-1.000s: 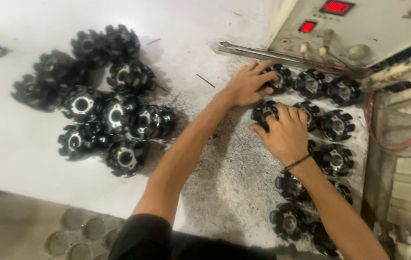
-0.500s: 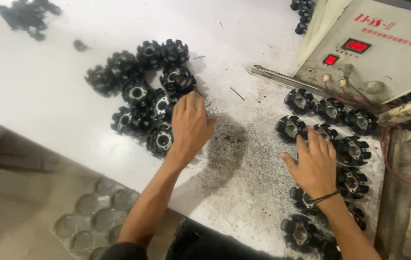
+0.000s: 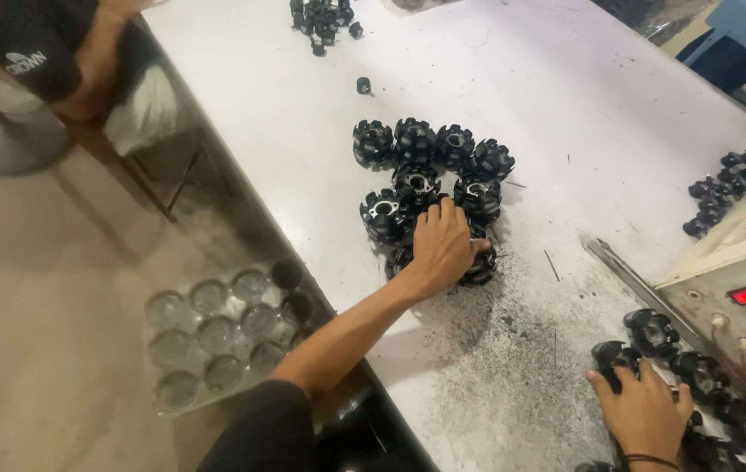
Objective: The person arranges black plastic rotor-like parts into rows on a workbench, then uses a blue-handled heated tool to work inside the center hub of each part one at a time, with smoke rising as the tool contacts the parts, working through the arranged batch.
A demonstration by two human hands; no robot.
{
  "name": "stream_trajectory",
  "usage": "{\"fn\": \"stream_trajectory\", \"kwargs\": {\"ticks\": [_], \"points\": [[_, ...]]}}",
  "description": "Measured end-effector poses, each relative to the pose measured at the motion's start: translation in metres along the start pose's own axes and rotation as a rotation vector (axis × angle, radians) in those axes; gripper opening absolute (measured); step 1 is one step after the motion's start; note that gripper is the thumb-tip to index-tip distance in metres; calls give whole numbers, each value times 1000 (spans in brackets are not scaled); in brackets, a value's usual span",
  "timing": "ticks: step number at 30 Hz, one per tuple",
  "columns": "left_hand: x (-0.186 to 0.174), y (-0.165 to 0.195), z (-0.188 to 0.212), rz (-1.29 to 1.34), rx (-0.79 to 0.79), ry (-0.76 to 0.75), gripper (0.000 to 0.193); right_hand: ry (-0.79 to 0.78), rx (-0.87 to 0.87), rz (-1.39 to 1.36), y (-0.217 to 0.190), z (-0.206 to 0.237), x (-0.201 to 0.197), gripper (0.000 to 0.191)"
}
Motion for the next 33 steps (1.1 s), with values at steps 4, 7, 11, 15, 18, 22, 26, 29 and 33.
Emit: {"fn": "stream_trajectory", "kwargs": {"ticks": [4, 7, 11, 15, 18, 22, 26, 29, 33], "points": [[6, -11, -1, -29, -4, -82, 44, -39, -19, 75, -1, 0, 2, 54], [11, -19, -5, 29, -36, -230, 36, -28, -23, 60, -2, 3, -3, 53], [25, 39, -4, 245, 331, -353, 37, -34, -30, 51, -8, 0, -9, 53], [56, 152, 56, 476, 1027, -604, 40, -42, -79, 53, -13, 5, -29, 46], [87, 195, 96, 654, 1183, -733, 48, -79, -74, -161, -12, 37, -62, 46], [144, 196, 94, 853, 876, -867, 56, -123, -76, -498, -20, 100, -94, 47], [176, 193, 61, 832, 637, -460, 52, -54, -50, -389, -29, 122, -83, 48], [202, 210, 53, 731, 726, -485, 46, -9, -3, -408, -27, 111, -75, 53], [218, 221, 47, 709, 741, -563, 43, -39, 17, -344, -31, 87, -79, 53]]}}
Point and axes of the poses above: each hand's wrist, its own z-axis away from the middle knuckle, its own x-axis out of the palm, y = z × x, the point moved 6 cm from there along -z, towards the middle knuckle, and after that the axes turned 10 degrees about x, right-handed, at the moved point
